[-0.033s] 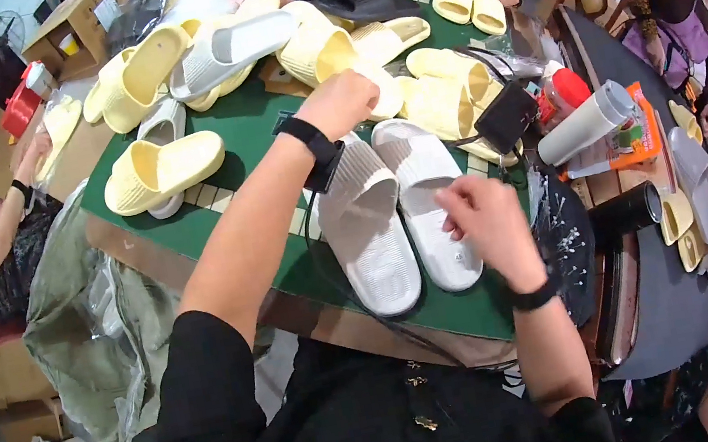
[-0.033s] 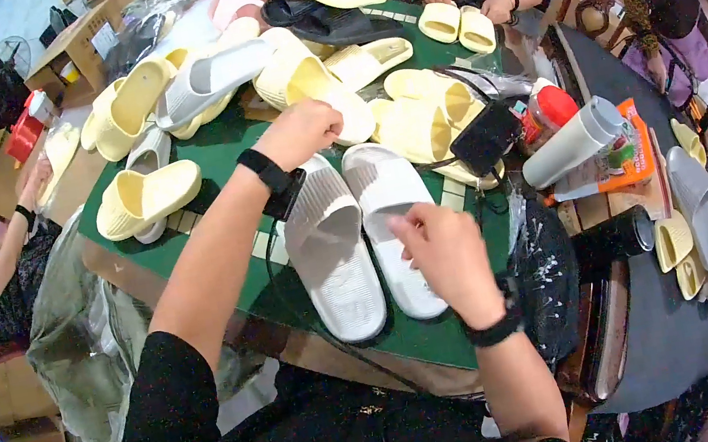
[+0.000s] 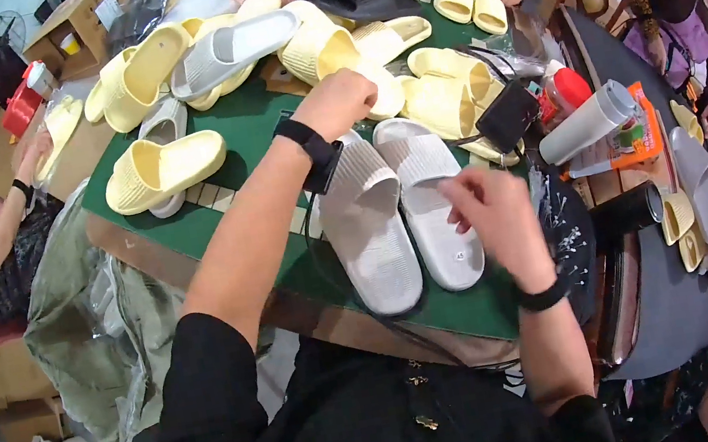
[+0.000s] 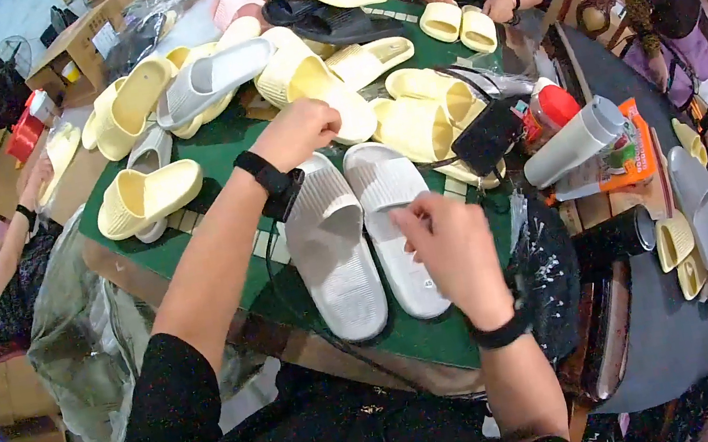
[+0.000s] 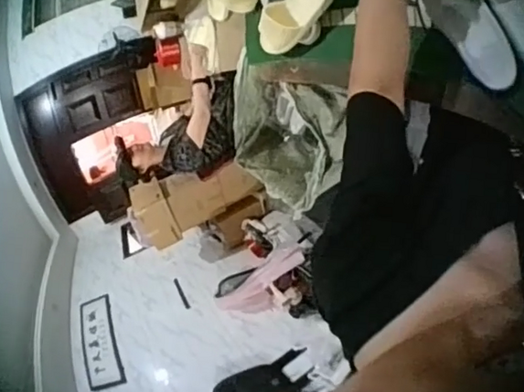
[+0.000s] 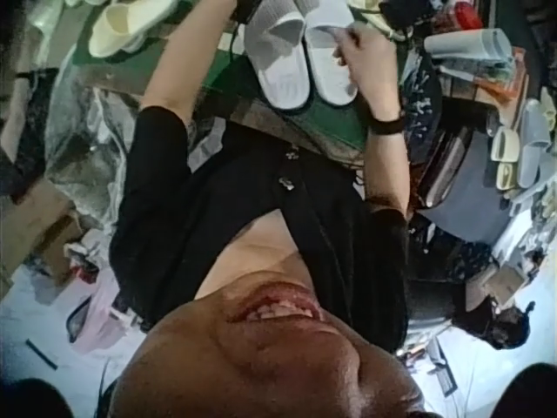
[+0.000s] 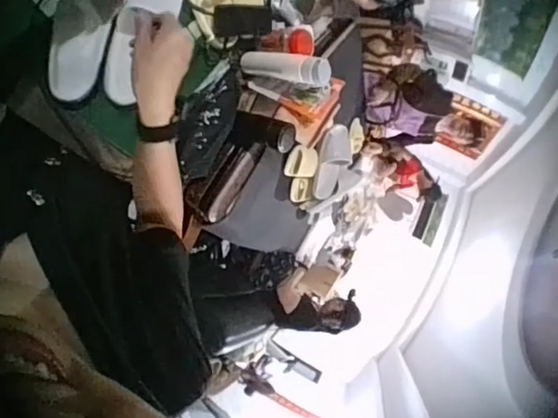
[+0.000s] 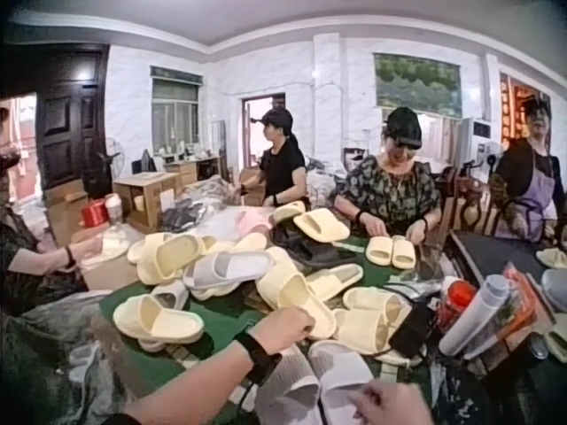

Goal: Manually assembling and trimming components of yellow and white foam sandals.

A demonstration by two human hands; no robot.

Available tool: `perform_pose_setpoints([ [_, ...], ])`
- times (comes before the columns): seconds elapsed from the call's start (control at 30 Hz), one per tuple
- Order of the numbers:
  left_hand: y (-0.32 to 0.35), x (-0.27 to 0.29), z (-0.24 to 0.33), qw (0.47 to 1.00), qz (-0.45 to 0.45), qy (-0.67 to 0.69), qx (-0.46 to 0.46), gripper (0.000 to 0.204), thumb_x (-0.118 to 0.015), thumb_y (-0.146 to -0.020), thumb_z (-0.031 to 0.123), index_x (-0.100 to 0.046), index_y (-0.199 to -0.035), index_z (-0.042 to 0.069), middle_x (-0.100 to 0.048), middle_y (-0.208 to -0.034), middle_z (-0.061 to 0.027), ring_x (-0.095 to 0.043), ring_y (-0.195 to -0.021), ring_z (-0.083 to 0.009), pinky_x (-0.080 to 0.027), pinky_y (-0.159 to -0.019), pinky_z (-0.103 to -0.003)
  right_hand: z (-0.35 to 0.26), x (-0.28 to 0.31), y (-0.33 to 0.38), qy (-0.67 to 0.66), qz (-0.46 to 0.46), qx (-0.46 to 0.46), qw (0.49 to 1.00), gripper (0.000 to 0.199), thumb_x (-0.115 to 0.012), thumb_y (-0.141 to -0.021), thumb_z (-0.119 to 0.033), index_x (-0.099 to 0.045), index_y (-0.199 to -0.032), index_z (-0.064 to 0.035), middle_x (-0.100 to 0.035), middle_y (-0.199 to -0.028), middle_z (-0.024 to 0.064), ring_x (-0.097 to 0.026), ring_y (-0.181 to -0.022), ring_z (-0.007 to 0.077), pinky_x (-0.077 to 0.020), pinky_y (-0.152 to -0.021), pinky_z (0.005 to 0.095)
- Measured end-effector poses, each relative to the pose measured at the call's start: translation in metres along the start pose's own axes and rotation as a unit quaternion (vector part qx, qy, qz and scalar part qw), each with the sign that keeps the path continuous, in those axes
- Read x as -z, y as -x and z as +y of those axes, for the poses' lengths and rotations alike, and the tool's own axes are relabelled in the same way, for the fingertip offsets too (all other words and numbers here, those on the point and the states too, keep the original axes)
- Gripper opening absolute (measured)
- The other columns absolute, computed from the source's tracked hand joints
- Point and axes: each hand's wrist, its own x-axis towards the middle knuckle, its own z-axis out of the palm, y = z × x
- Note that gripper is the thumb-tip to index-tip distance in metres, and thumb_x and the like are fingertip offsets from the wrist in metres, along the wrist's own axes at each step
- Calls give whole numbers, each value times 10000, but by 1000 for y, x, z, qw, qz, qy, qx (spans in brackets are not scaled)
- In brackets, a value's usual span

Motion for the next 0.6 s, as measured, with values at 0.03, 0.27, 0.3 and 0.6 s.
perform_pose_setpoints([
  [0.03,3,3,2,1000,17,-4,11,56,-627,-738,62,-661,-755,22,-637,-754,-182,-644,-749,-343,-510,-692,-418,-11,6,-3,11,31,31,999,225,-645,-886,-186,-659,-827,30,-636,-601,93,-626,-519,153,-474,-521,279],
  [0.27,40,4,13,985,158,70,7,63,-676,-749,36,-636,-790,10,-616,-730,-136,-597,-638,-294,-475,-605,-365,-1,-16,-65,69,92,197,974,166,-663,-839,-110,-659,-927,31,-677,-843,198,-667,-793,335,-514,-719,408],
  [0.3,39,1,16,985,155,70,18,72,-675,-741,12,-625,-793,5,-607,-719,-130,-597,-626,-272,-469,-587,-351,7,-23,-73,102,121,233,959,168,-664,-833,-108,-661,-929,30,-674,-846,200,-662,-798,341,-510,-728,422],
  [0.6,51,1,22,974,194,110,44,104,-670,-726,-33,-629,-815,3,-619,-743,-124,-607,-633,-260,-481,-584,-336,20,-72,-134,145,40,203,968,99,-681,-797,-111,-702,-866,-44,-663,-741,162,-652,-724,336,-509,-674,426],
])
